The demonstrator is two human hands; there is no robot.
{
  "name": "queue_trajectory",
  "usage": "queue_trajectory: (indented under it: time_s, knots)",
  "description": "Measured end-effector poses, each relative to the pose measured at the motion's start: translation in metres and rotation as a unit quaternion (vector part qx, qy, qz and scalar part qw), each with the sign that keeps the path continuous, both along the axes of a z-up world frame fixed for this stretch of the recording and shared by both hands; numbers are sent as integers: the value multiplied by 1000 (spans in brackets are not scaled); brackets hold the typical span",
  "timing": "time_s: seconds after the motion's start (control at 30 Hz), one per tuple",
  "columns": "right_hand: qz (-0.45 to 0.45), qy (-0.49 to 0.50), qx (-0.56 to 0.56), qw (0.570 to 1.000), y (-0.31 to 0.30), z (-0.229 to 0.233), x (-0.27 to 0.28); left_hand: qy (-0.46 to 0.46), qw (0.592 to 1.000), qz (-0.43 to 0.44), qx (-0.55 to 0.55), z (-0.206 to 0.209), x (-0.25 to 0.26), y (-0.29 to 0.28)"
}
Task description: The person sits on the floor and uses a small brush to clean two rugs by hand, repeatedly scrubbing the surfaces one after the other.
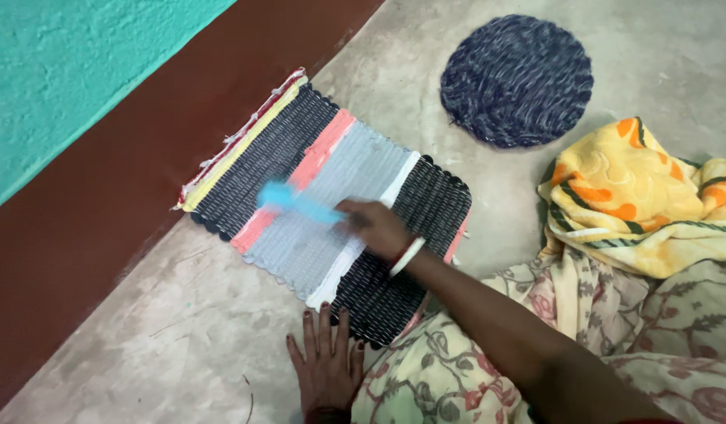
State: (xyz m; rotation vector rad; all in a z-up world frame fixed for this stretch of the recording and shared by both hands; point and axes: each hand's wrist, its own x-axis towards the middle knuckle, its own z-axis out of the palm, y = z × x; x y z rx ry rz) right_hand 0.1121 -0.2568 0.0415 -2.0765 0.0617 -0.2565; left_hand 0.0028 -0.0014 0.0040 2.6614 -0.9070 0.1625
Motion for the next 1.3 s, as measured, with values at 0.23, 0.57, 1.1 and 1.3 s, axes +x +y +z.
queue_trajectory:
  time_s: [0.23,0.57,1.1,1.3]
  knots:
    - [-87,6,-143,986,-8,-36,60,16,1000,5,-5,-2,-1,2]
    - [-18,-54,-15,998,23,-10,67,29,999,-18,4,-3,0,2]
    - [-131,-19,-27,991,-47,-25,73,6,1000,1,5,-3,2,-1]
    - [92,117,-90,985,2,-16,-4,8,1000,6,13,2,2,-1]
